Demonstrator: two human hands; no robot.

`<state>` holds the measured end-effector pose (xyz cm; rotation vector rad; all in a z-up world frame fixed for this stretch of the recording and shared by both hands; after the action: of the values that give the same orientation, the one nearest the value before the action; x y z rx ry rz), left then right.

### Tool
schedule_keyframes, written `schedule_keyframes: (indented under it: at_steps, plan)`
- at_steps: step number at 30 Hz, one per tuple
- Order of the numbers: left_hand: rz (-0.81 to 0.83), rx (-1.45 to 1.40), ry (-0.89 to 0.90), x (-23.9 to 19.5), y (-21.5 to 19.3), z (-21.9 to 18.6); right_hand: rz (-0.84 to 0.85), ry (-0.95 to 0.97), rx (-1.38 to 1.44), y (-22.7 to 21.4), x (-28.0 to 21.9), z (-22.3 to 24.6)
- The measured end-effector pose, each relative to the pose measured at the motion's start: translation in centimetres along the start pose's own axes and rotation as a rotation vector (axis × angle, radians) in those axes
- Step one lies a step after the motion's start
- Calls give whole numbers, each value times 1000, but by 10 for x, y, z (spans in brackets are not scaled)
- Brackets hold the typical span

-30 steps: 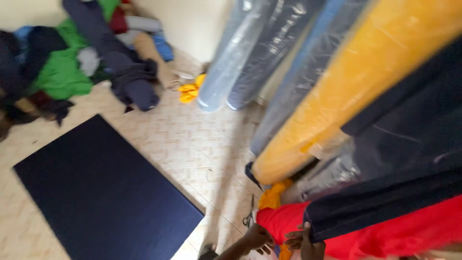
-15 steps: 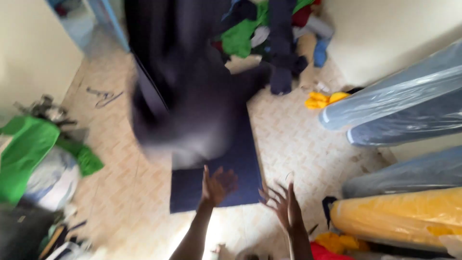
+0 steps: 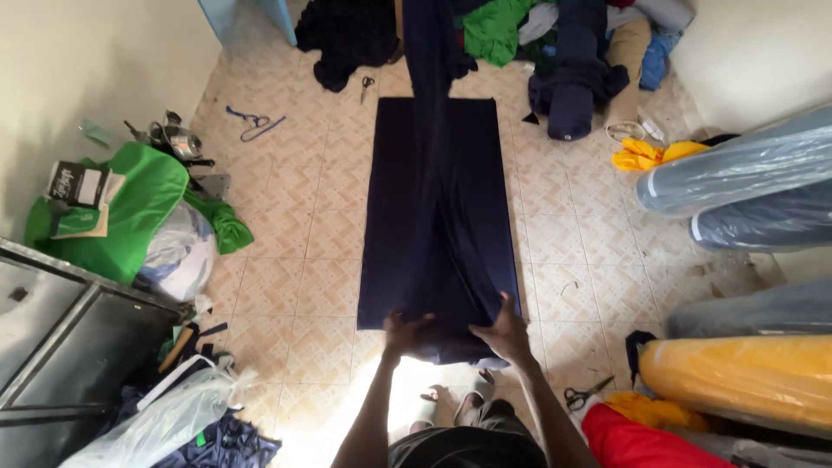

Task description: Unfolding, smoothing, and cutting a large piece of dark blue fabric on the floor using scissors.

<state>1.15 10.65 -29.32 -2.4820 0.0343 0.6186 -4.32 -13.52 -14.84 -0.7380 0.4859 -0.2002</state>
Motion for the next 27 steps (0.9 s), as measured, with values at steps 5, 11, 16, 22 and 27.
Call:
schedule_keyframes:
  at_steps: [5, 11, 16, 22, 27]
  plan:
    - [-40, 111, -197, -68, -90, 72, -104, 200, -49, -16, -17, -125]
    - [-92, 281, -393, -114, -130, 78, -215, 378, -83, -71, -16, -158]
    - [-36, 402, -179, -108, -104, 13, -216, 443, -94, -122, -10, -157]
    - [159, 498, -4, -149, -14, -83, -3, 395, -286, -124, 20, -187]
    - [30, 387, 144, -200, 28, -96, -44, 274, -161, -96, 44, -213]
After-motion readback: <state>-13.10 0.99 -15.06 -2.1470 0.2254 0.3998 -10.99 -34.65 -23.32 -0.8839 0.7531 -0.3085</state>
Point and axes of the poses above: each hand's wrist, its own x-axis towards the middle knuckle, its own y-axis out of the palm, z = x × y, the point moved 1 cm from there along x, towards the middle knuckle, and after that the axes turned 5 degrees about x, right-handed, at the moved point
